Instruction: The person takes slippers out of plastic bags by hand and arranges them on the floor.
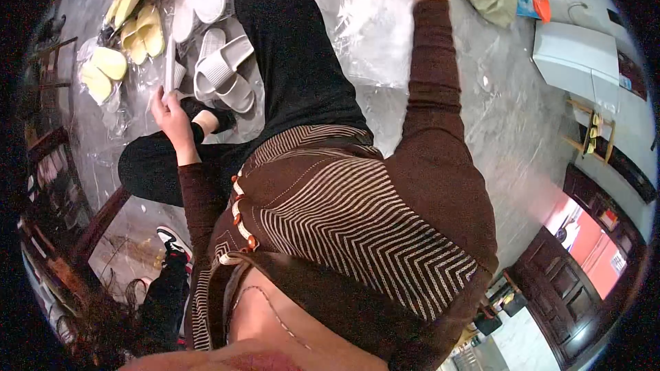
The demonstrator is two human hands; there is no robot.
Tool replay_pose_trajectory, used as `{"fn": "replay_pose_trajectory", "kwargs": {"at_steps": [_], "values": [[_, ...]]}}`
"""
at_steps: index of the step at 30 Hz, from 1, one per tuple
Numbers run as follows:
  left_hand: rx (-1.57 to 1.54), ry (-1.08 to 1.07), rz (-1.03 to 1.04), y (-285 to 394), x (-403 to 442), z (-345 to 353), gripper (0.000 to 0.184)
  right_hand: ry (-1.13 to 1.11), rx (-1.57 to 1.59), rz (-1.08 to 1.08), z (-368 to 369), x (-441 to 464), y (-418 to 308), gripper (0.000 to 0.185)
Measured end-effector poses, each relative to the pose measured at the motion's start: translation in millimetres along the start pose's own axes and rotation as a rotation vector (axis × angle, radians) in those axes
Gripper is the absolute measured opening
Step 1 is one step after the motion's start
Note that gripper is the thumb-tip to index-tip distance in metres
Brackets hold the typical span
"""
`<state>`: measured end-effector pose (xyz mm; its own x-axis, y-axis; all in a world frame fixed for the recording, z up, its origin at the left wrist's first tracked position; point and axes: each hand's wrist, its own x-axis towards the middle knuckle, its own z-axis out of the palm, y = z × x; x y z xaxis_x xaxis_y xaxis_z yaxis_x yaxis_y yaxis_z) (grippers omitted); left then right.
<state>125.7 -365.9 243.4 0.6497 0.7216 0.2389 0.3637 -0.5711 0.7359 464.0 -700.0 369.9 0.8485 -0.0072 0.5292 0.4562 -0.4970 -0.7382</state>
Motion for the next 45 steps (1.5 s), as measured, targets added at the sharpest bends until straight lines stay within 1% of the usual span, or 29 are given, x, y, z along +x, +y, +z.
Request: {"fn": "replay_pose_trajectory", "kwargs": {"at_steps": [1, 2, 4, 5, 6, 8, 10, 11, 12, 14, 16, 18, 20, 21, 22, 23, 25, 27, 28, 30, 31, 32, 33, 34, 36, 37, 38, 41, 45], "values": [[-0.041, -0.017, -0.05, 1, 0, 1, 0.03, -0.064, -0.718, -0.365, -31, -6, 20, 0.011], [-0.084, -0.03, -0.098, -3, 1, 5, 0.03, -0.033, -0.599, -0.393, -50, -15, 67, 0.012], [-0.12, -0.043, -0.143, -9, -1, 16, 0.03, 0.182, 0.101, 0.139, -58, -58, 108, 0.013], [-0.084, -0.066, -0.101, -12, -3, 23, 0.03, 0.35, 0.685, 0.699, -57, -87, 109, 0.012], [-0.057, -0.087, -0.059, -8, -4, 23, 0.03, 0.274, 0.54, 0.655, -67, -114, 136, 0.011], [-0.002, -0.107, -0.017, -13, -3, 38, 0.03, 0.025, -0.084, 0.288, -79, -201, 242, 0.011], [0.05, -0.13, -0.006, -22, -3, 44, 0.03, 0.167, 0.085, 0.572, -69, -248, 264, 0.01], [0.076, -0.143, 0.001, -25, -4, 42, 0.03, 0.48, 0.763, 1.177, -60, -269, 249, 0.01], [0.083, -0.142, 0.004, -28, -6, 40, 0.03, 0.509, 0.746, 1.243, -57, -291, 260, 0.012], [0.017, -0.184, -0.146, -29, -4, 43, 0.03, 0.531, 0.724, 1.317, -56, -318, 279, 0.015], [0.0, -0.182, -0.234, -30, -7, 46, 0.031, 0.259, 0.653, 1.566, -65, -329, 284, 0.019], [0.008, -0.16, -0.185, -65, -3, 51, 0.032, 0.052, 0.464, 1.511, -68, -348, 300, 0.024], [-0.242, -0.176, -0.528, -86, 3, 52, 0.033, -0.384, 0.429, 1.16, -82, -379, 357, 0.029], [-0.344, -0.1, -0.629, -98, 1, 54, 0.026, -0.646, 0.057, 0.935, -86, -369, 344, 0.028], [-0.473, -0.087, -0.833, -95, 1, 51, 0.021, -0.858, -0.301, 0.645, -91, -358, 331, 0.029], [-0.62, -0.072, -1.029, -92, 3, 50, 0.016, -0.724, -0.111, 1.058, -86, -356, 324, 0.029], [-0.631, -0.006, -1.201, -118, 1, 54, 0.012, -0.515, 0.241, 1.415, -93, -360, 343, 0.027], [-0.473, -0.033, -1.266, -145, -3, 65, 0.016, -0.184, 0.191, 1.386, -89, -353, 293, 0.039], [-0.482, -0.011, -1.277, -157, -8, 72, 0.016, -0.11, 0.283, 1.528, -88, -335, 261, 0.047], [-0.406, 0.12, -1.158, -176, -10, 89, 0.015, -0.051, 0.359, 1.663, -92, -316, 232, 0.056], [-0.413, 0.133, -1.174, -186, -12, 97, 0.015, -0.398, 0.174, 1.489, -96, -315, 226, 0.062], [-0.542, 0.069, -1.165, -196, -12, 103, 0.039, -0.675, -0.029, 1.257, -101, -316, 223, 0.068], [-0.67, 0.005, -1.148, -199, -12, 109, 0.065, -0.81, -0.13, 1.113, -102, -311, 217, 0.065], [-0.681, 0.013, -1.161, -201, -14, 115, 0.065, -0.785, -0.071, 1.189, -100, -308, 210, 0.062], [-0.201, -0.064, -1.074, -194, -17, 125, 0.085, -0.5, 0.212, 1.556, -92, -298, 194, 0.057], [0.036, -0.106, -1.017, -193, -17, 126, 0.095, -0.444, 0.258, 1.621, -90, -294, 183, 0.054], [0.024, -0.104, -1.029, -197, -17, 127, 0.095, -0.432, 0.277, 1.658, -87, -290, 174, 0.051], [0.116, -0.313, -1.043, -215, -11, 127, 0.121, -0.447, 0.284, 1.679, -80, -283, 157, 0.044], [-0.111, -0.271, -0.972, -257, -7, 135, 0.108, -0.439, 0.299, 1.692, -67, -280, 140, 0.035]]}}
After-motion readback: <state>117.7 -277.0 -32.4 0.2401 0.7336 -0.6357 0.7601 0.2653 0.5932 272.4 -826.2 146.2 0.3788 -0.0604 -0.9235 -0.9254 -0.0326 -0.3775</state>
